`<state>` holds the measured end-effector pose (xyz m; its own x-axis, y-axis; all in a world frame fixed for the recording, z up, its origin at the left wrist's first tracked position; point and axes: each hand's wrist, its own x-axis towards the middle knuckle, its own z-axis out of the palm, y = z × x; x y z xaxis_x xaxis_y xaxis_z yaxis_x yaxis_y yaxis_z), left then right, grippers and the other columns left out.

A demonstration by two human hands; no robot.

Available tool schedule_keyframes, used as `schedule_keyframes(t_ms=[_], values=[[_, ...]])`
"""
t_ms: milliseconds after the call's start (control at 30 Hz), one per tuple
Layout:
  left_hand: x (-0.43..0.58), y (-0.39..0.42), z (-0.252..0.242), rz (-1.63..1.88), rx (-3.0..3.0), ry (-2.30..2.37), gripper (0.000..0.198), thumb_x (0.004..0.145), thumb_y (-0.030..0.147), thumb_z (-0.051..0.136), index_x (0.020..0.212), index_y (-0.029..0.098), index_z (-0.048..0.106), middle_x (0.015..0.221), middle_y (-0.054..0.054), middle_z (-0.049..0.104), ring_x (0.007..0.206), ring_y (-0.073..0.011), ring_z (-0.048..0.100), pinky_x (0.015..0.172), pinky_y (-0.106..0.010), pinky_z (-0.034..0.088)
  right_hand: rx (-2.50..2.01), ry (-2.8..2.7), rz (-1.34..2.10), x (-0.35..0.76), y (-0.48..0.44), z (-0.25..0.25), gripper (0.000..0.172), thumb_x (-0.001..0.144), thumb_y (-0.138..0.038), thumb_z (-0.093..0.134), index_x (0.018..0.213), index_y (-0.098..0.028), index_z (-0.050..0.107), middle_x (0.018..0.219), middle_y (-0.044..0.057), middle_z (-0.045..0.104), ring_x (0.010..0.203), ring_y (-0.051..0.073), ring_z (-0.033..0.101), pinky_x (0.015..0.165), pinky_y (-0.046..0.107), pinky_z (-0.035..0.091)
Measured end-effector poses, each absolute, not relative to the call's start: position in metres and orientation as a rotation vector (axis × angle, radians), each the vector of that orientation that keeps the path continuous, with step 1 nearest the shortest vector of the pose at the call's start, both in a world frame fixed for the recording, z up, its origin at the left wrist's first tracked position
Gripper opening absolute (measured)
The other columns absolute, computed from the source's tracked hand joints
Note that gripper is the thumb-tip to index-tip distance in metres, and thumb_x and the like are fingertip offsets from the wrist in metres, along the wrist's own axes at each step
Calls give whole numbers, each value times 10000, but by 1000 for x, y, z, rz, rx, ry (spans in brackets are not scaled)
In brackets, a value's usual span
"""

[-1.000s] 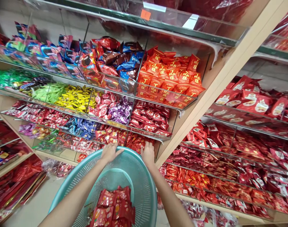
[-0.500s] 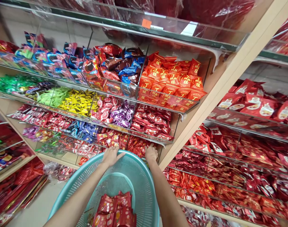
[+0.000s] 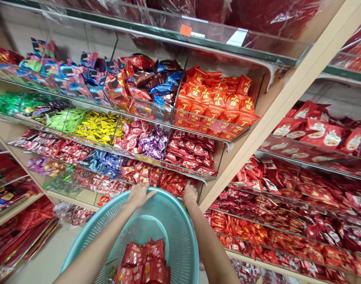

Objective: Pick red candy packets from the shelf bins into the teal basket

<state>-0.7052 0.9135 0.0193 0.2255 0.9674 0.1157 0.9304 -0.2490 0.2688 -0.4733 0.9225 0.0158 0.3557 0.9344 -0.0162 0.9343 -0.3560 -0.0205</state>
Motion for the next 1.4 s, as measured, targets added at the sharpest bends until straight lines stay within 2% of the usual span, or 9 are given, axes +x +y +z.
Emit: schedule_keyframes(t_ms=[200,467,567,733,867,1033,1200,1300,1400], values=[[-705,914,17,427,2356,1829,539,813,616,280,951,161,533,994,-117,584,961,-256,501,815,-364,322,-2481,-1800,57,-460,917,25,400,822,-52,305,1197,-111,431,993,176,603,968,235,577,803,319,411],[-705,915,13,456,2367,1811,539,809,624,276,945,170,532,1000,-117,579,968,-264,499,817,-377,314,-2191,-1693,209,-450,918,18,419,855,-247,390,1262,-156,345,1011,131,611,963,235,569,760,269,394],[-705,916,13,453,2371,1813,543,809,627,269,930,167,531,988,-115,583,958,-263,503,812,-374,318,-2151,-1638,306,-447,920,11,386,843,-245,407,1217,-151,392,1020,123,615,975,222,565,760,249,393],[-705,915,15,427,2362,1822,558,811,627,260,940,159,534,1001,-119,579,967,-265,497,816,-375,318,-2055,-1563,421,-441,922,4,321,843,-276,389,1124,-145,470,949,109,632,879,214,596,742,270,403],[-705,914,17,407,2355,1827,558,813,623,267,959,156,537,1014,-123,575,972,-266,495,811,-375,320,-1985,-1487,423,-440,922,-3,359,797,-257,430,1130,-128,463,989,123,615,896,216,585,752,281,411],[-705,914,16,413,2363,1830,545,815,616,281,959,157,538,994,-114,583,963,-261,499,802,-367,324,-1871,-1368,409,-448,922,-12,478,714,-282,514,1159,-128,434,906,94,633,800,202,601,688,274,437],[-704,913,18,406,2358,1830,549,815,615,281,961,153,540,1001,-115,581,959,-258,501,803,-366,327,-1973,-1188,420,-457,924,-24,414,663,-444,573,938,-135,561,746,92,642,745,230,609,647,291,437],[-704,913,19,399,2343,1832,568,811,625,275,982,151,539,1027,-128,572,982,-261,494,814,-370,326,-1948,-1097,460,-458,927,-30,366,611,-367,626,904,-155,567,691,58,634,709,220,610,631,294,442],[-704,914,19,400,2346,1831,576,809,630,270,989,152,538,1023,-129,573,982,-265,496,810,-371,329,-1801,-928,478,-458,929,-29,415,542,-283,672,922,-161,556,756,53,644,736,206,611,652,298,461]])
